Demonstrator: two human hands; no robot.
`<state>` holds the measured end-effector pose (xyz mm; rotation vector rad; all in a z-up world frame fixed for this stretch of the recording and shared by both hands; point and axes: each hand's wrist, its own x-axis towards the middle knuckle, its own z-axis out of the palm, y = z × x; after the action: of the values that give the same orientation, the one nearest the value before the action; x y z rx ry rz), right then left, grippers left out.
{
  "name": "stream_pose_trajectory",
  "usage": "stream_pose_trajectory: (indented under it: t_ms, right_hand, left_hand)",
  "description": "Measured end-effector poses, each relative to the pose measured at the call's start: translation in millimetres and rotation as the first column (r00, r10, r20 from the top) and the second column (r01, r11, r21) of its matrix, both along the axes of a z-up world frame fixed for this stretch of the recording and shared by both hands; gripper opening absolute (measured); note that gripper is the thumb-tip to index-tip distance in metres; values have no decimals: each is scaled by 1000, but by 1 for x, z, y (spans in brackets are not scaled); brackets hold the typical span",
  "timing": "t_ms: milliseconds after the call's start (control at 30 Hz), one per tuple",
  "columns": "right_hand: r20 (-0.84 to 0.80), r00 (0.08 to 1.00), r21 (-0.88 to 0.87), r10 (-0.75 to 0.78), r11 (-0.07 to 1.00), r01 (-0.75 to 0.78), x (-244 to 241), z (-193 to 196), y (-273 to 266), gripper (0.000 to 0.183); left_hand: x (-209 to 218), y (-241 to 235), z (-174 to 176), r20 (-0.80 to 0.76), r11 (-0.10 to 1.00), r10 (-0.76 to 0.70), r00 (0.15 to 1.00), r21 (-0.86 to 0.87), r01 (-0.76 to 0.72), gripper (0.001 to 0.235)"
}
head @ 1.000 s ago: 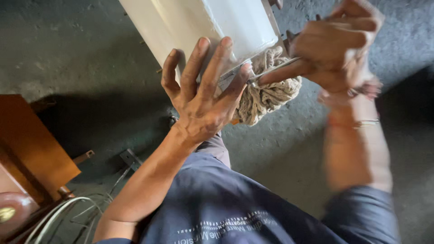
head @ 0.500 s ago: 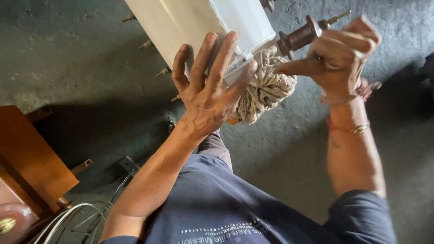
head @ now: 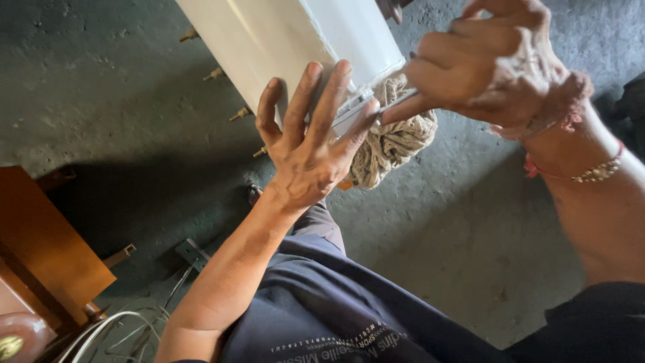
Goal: The person uses a rag to wipe the surface of a large white electrical component mounted on a copper base. They then use a small metal tool to scrape or clean the edges of the component. The person continues to wipe the component with the rag.
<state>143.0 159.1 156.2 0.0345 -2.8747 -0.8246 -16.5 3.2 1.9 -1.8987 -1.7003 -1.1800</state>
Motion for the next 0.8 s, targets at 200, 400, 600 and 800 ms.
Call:
stream_pose_trajectory:
  t_ms: [200,400,600,800]
  right_hand:
    - [57,997,-93,-61,993,66,28,-26,19,50]
    - [-512,702,-770,-495,627,-120,45,-123,19,60]
    - [-435,323,-815,-841,216,-537,26,-216,-32,52]
    - [-622,756,-427,-204,898,-109,97,-155,37,58]
  left_hand:
    - [1,1,1,-8,999,32,999,27,-32,34]
    - [0,-2,3,11,1000,-6,1000,-2,6,35]
    - [-1,0,1,-17,999,6,1000,38,-5,34]
    - [2,-1,-1,23,999,27,999,26,-27,33]
